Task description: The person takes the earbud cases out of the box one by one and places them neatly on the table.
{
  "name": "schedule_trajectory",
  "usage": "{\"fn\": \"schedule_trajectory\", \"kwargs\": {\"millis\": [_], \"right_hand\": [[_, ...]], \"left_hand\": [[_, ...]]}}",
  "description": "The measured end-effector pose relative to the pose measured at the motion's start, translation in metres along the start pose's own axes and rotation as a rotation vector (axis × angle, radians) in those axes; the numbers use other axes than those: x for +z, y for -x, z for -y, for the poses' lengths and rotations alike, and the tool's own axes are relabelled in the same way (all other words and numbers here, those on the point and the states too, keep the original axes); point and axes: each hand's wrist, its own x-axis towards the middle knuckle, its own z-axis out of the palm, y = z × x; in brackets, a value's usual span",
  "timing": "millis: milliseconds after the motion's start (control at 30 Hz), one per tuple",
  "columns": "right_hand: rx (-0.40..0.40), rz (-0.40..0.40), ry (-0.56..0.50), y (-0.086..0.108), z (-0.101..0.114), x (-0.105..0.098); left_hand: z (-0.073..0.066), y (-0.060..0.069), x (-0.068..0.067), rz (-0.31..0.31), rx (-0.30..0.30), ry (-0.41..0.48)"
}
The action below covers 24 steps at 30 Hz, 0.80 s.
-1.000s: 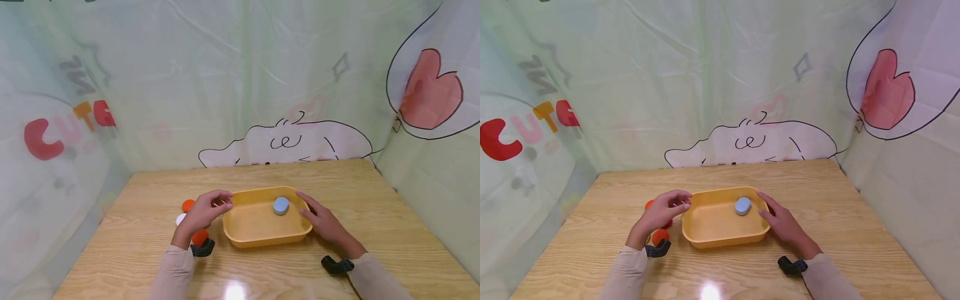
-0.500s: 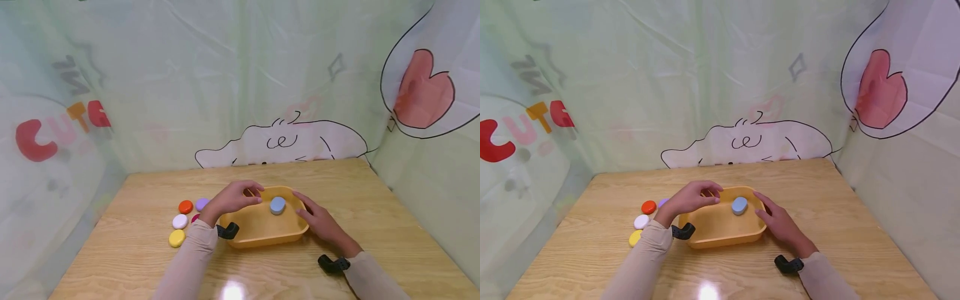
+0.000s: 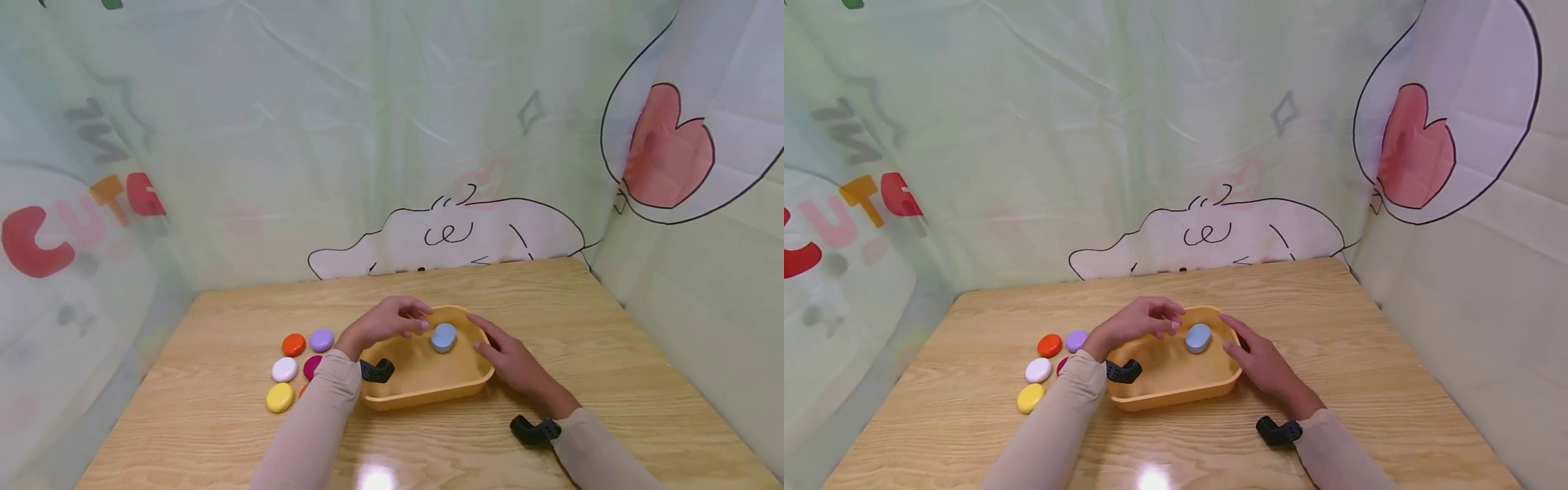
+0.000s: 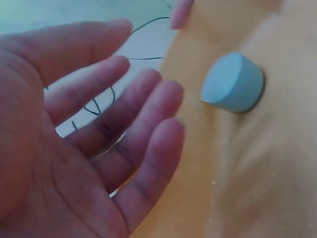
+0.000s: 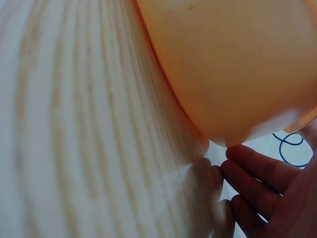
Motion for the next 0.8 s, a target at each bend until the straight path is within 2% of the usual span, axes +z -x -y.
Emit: {"fn": "schedule_trajectory", "kwargs": {"millis": [167, 267, 433, 567, 800], "right_hand": [[-0.004, -0.01, 0.0, -0.002, -0.001, -0.001], [-0.003, -0.011, 0.003, -0.001, -0.001, -0.001], [0.005, -0.013, 0.025, 0.001, -0.001, 0.0], [-0.006, -0.012, 0.024, 0.003, 0.0, 0.001], [0.03, -0.019, 0.029, 0.002, 0.002, 0.002]], "left_hand": [[0.003, -0.011, 0.004, 0.012, 0.002, -0.214], [0.001, -0.015, 0.008, 0.054, 0.019, -0.289], [0.0, -0.018, 0.013, 0.143, 0.01, -0.274], [0.001, -0.019, 0.015, 0.18, 0.011, -0.275], [0.009, -0.021, 0.017, 0.238, 0.0, -0.273]]}}
